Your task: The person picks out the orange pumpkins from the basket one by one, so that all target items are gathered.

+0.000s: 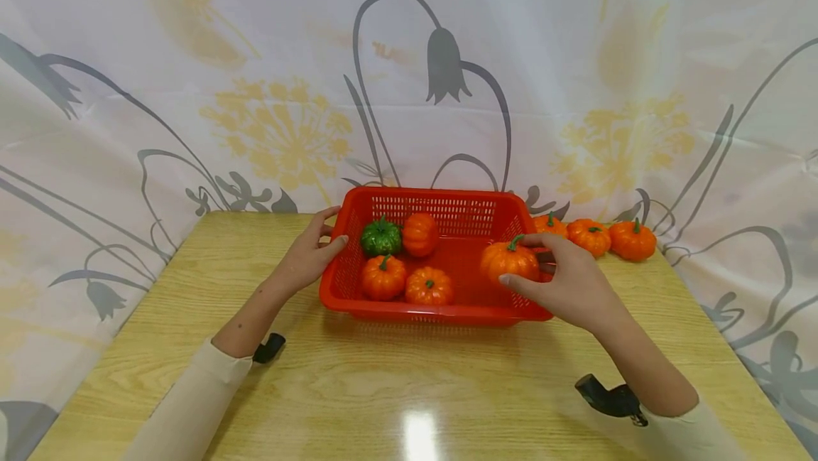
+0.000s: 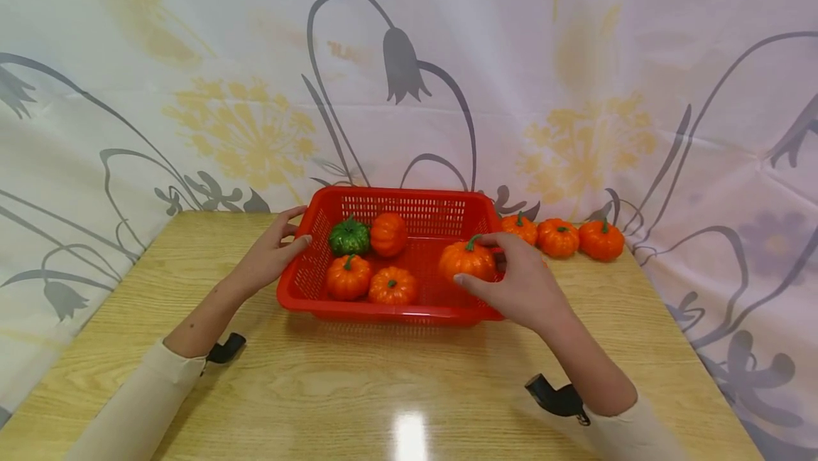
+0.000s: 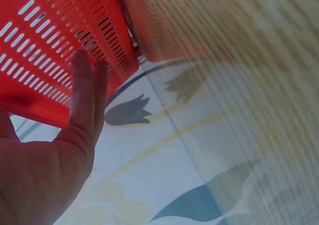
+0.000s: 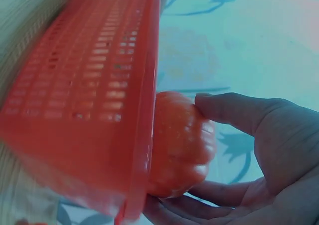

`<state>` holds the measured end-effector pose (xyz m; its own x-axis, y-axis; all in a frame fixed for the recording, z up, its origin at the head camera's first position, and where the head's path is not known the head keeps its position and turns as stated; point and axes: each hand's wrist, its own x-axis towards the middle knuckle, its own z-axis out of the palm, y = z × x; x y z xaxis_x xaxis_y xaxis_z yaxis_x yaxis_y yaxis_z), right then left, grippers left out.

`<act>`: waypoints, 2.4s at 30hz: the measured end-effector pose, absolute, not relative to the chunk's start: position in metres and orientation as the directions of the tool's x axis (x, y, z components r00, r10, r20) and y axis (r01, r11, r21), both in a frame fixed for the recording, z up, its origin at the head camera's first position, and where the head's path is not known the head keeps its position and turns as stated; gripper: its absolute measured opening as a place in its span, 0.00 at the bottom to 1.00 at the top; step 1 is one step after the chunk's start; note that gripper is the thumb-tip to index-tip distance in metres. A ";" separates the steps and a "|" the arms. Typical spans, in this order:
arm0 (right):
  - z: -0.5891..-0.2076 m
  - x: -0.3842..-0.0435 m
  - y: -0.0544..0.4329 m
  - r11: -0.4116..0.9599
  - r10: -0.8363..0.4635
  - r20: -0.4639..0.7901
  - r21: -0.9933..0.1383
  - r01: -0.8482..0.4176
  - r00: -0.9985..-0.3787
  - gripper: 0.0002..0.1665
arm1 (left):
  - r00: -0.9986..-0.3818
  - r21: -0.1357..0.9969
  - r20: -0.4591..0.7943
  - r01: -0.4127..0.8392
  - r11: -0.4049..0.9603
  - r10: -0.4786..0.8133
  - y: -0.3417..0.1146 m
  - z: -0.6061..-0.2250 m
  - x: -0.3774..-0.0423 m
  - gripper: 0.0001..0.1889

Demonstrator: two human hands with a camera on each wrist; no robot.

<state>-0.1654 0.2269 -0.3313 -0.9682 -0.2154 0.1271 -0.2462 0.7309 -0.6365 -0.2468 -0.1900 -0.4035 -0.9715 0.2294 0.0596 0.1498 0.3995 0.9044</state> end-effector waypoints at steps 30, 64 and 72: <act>-0.329 -0.171 0.294 0.771 -0.096 0.134 -0.617 -0.159 -0.986 0.47 | -0.972 0.908 0.048 0.138 0.396 0.229 -0.190 -0.405 -0.248 0.35; -0.370 -0.216 0.360 0.859 -0.003 0.108 -0.510 -0.058 -0.994 0.48 | -0.969 0.908 0.060 0.153 0.391 0.241 -0.191 -0.406 -0.249 0.36; -0.383 -0.226 0.370 0.880 -0.044 0.141 -0.462 -0.105 -0.989 0.46 | -0.966 0.909 0.070 0.165 0.383 0.250 -0.193 -0.406 -0.249 0.37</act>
<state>-0.2261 0.3696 -0.3827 -0.9890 -0.0436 0.1412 -0.1048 0.8805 -0.4624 -0.2489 -0.1928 -0.4063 -0.9656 0.2504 0.0701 0.1654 0.3833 0.9087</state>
